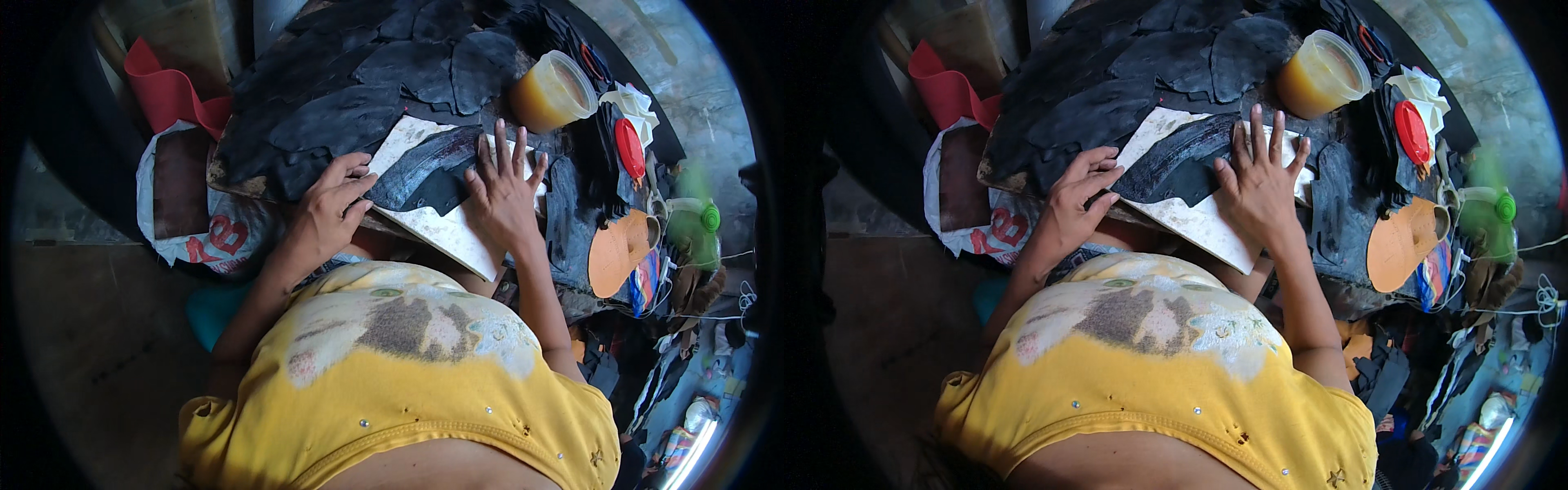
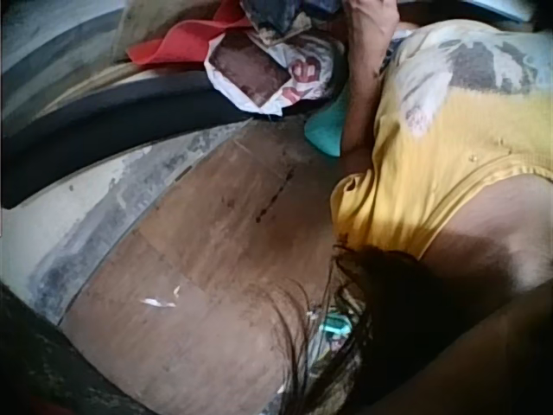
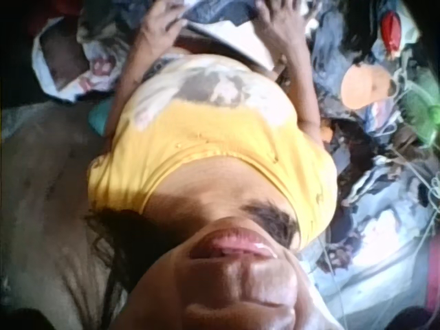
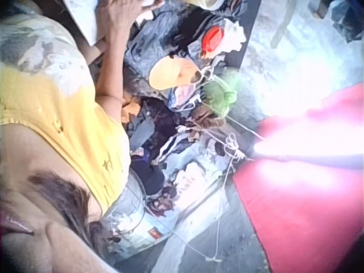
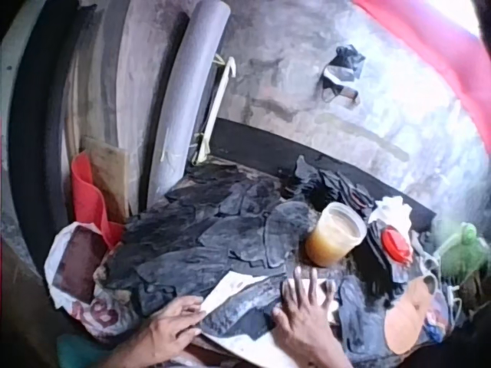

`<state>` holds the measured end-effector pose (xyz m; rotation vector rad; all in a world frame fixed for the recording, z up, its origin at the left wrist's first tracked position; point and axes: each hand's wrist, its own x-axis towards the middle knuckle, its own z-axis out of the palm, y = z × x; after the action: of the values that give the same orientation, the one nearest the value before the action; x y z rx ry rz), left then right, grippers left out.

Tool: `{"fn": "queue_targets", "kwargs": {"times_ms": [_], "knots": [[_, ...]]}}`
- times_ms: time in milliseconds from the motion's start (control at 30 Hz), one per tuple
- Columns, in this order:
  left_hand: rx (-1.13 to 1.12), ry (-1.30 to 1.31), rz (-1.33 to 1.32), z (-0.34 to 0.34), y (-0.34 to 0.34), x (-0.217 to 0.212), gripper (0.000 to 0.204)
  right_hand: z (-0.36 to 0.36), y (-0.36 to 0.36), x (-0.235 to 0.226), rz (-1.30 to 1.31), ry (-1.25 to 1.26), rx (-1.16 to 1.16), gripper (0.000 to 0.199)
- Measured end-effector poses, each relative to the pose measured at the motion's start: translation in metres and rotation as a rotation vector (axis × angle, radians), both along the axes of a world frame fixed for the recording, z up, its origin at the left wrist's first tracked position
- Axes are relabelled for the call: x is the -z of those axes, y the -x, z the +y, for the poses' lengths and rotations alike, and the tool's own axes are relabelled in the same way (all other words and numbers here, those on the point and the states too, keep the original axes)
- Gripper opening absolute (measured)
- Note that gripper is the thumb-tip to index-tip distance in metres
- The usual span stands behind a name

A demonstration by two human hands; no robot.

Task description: The person rubs a dark leather piece on a white board with both hands, then wipes the board surface. They briefly rub their hands together and resume rubbing the leather piece on the board.

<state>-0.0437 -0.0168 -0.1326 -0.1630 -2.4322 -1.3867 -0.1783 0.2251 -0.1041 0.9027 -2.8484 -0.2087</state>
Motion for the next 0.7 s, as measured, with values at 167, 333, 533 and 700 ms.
{"fn": "queue_targets", "kwargs": {"times_ms": [167, 333, 533, 700], "knots": [[-0.02, 0.023, 0.012, 0.0, 0.001, 0.0, 0.035, 0.004, -0.034, -0.004, -0.102, 0.149, -0.255, 0.064], [-0.02, -0.026, -0.021, 0.001, 0.001, -0.001, 0.034, 0.012, 0.006, 0.003, 0.058, 0.063, -0.059, 0.057], [-0.024, 0.032, 0.069, 0.0, 0.001, -0.001, 0.029, 0.023, 0.035, 0.015, 0.139, 0.014, -0.127, 0.05], [-0.021, -0.007, 0.041, -0.001, 0.002, -0.001, 0.027, 0.014, 0.001, -0.003, 0.024, -0.03, -0.184, 0.049]]}}
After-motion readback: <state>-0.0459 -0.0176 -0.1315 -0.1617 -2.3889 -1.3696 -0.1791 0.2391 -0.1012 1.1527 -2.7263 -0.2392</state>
